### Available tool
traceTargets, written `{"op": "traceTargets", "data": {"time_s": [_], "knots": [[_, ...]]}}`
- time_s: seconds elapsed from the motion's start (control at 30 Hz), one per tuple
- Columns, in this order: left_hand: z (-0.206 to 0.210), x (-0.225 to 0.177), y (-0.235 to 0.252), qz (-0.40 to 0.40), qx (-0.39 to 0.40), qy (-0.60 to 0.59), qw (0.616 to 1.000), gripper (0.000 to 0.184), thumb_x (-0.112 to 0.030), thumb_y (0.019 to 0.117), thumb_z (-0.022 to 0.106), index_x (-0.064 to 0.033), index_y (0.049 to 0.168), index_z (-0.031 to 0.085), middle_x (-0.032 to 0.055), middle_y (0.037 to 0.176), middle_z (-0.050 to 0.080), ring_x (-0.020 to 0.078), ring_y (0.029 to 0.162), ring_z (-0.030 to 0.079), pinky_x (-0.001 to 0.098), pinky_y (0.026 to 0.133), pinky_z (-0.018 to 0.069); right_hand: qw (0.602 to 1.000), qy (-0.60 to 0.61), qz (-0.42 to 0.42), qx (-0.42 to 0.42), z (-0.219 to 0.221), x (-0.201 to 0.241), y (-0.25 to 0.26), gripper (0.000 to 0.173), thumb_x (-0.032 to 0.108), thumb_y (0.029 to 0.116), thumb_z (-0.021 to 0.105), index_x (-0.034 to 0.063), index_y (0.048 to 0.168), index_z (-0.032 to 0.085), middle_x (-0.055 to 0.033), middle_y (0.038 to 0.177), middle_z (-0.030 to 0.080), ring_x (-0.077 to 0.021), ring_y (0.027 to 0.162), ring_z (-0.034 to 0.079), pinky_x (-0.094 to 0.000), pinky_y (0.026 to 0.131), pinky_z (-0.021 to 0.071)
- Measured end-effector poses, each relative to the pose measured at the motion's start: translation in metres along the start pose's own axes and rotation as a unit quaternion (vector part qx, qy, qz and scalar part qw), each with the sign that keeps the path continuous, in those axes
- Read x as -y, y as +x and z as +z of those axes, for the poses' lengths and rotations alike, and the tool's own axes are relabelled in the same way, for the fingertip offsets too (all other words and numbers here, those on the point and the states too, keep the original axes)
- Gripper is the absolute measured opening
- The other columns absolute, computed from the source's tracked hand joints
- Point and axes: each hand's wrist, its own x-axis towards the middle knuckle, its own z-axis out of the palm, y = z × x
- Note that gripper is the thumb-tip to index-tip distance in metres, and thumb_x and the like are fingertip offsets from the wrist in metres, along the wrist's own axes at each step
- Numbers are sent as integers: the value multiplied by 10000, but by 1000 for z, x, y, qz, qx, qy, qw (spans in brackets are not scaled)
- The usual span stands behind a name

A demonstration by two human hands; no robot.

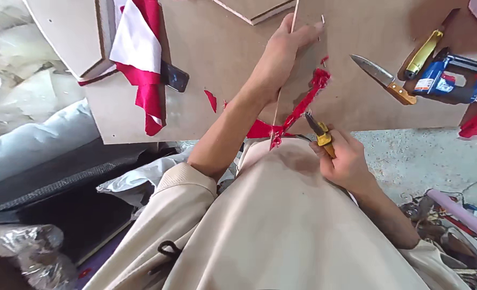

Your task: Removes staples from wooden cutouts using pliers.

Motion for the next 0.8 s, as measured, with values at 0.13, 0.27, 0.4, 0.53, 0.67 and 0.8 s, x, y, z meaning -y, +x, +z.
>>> {"op": "traceTargets", "data": {"time_s": [0.13, 0.27, 0.4, 0.53, 0.67, 0.8], "knots": [[-17, -1, 10, 31, -23, -23, 999, 487, -274, 1073, 527, -98, 1507, 393, 133, 1160, 697, 238, 994, 728, 401, 815, 648, 980, 183, 68, 30, -15, -7, 0, 335, 302, 1055, 577, -16, 1113, 660, -142, 1114, 663, -152, 933, 664, -315, 780, 591], [-16, -11, 5, 44, 26, -31, 998, 511, -260, 1079, 509, -100, 1541, 360, 144, 1185, 694, 249, 1024, 724, 402, 850, 644, 923, 354, 151, -18, -10, -18, -1, 327, 313, 1087, 477, 32, 1043, 638, -52, 989, 684, -92, 742, 619, -249, 593, 514], [-18, -10, 5, 24, 89, -77, 993, 512, -268, 1101, 439, -107, 1561, 280, 238, 1157, 677, 358, 1016, 714, 479, 848, 632, 851, 491, 176, -69, -7, -27, 1, 499, 274, 1028, 598, 114, 1449, 385, -105, 1080, 636, -196, 842, 642, -349, 725, 571], [-22, -9, 5, -24, 120, -98, 988, 539, -343, 1110, 370, -160, 1598, 229, 235, 1165, 664, 363, 1004, 706, 488, 838, 623, 820, 502, 246, -122, -2, -42, -9, 558, 412, 1112, 353, 85, 1564, 352, -75, 1095, 657, -164, 883, 641, -330, 800, 568], [-19, -11, 1, -3, 70, -57, 996, 475, -433, 1115, 303, -143, 1414, 531, 89, 1226, 687, 210, 1091, 696, 414, 896, 620, 753, 570, 295, -145, -2, -46, -22, 273, 192, 1059, 559, 37, 1274, 625, -15, 843, 657, -84, 671, 611, -259, 653, 561], [-15, -11, 7, -44, 129, -125, 983, 580, -533, 1097, 221, -158, 1478, 446, 142, 1210, 647, 283, 1089, 675, 521, 932, 587, 728, 630, 270, -7, -9, -36, -21, 284, 208, 1053, 588, 13, 1244, 664, -95, 1121, 734, -6, 562, 568, -149, 447, 452]]}}
